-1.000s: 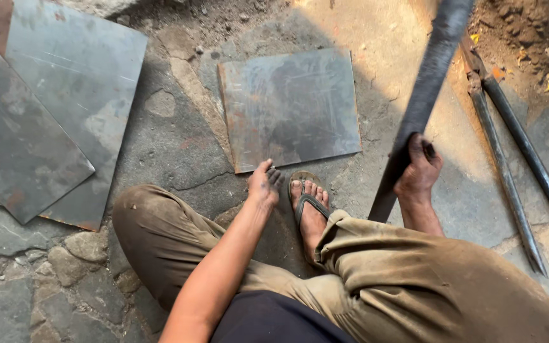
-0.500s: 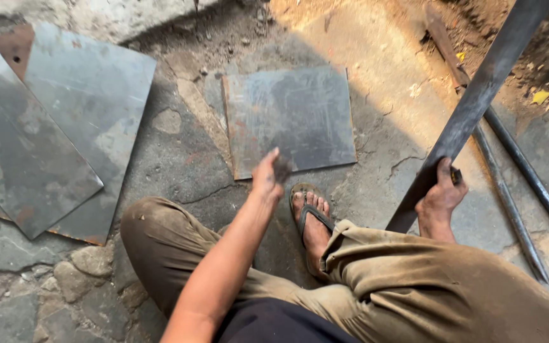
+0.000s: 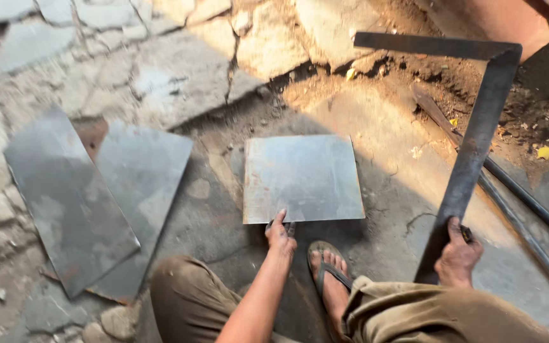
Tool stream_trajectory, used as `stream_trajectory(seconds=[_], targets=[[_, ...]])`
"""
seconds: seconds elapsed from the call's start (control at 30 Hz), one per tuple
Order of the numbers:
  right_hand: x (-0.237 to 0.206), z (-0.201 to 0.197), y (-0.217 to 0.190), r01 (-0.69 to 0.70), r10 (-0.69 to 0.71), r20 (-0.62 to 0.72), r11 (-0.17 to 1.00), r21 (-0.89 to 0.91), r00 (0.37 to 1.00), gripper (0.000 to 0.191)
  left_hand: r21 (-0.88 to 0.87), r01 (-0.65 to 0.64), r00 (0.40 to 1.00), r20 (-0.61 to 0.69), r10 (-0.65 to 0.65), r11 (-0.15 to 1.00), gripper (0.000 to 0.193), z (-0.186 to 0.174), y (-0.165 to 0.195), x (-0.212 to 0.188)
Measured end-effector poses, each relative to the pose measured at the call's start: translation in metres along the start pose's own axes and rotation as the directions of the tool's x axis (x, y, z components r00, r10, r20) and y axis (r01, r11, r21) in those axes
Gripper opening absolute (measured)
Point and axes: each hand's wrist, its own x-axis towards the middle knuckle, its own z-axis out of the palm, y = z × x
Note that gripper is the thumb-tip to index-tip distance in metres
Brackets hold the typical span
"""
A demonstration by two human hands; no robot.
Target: The person sits on the ground and uses a metal ruler and a scribing tool to draw straight lines on several rectangular metal sheets. They repeatedly position the ruler, draw lines, and reposition the ruler to mark multiple sheets.
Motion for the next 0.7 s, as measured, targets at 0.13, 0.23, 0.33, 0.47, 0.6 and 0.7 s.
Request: stream_trajectory(seconds=[0.13, 0.23, 0.33, 0.47, 0.6, 0.7], targets=[[-0.005, 0.0, -0.007, -0.093, 0.09, -0.042, 0.993, -0.074, 0.995, 0.024, -0.072, -0.1, 0.976, 0.185, 0.112, 0.992, 0.044, 0.02, 0.023, -0.001], [-0.006, -0.002, -0.008, -0.074, 0.073, -0.04, 0.997, -0.03, 0.997, 0.024, 0.15, -0.19, 0.978, 0.11, 0.175, 0.97, 0.051, 0.046, 0.044, -0.006], [-0.007, -0.005, -0.008, -0.145, 0.143, -0.068, 0.989, -0.032, 0.987, 0.027, 0.415, -0.205, 0.977, 0.025, 0.214, 0.886, 0.046, 0.064, 0.077, -0.021], [-0.003, -0.011, -0.01, -0.073, 0.075, -0.034, 0.996, 0.059, 0.997, 0.018, 0.14, -0.454, 0.797, 0.504, 0.331, 0.88, 0.037, 0.031, 0.15, -0.033], [0.008, -0.024, -0.008, -0.025, 0.021, 0.045, 0.997, 0.076, 0.999, 0.021, 0.142, -0.828, 0.527, 0.526, 0.668, 0.542, 0.028, -0.022, 0.217, -0.01], [0.021, -0.03, 0.0, 0.116, -0.15, 0.159, 0.972, 0.203, 0.976, 0.014, 0.293, -0.881, 0.471, 0.475, 0.743, 0.372, 0.031, -0.035, 0.229, 0.016]])
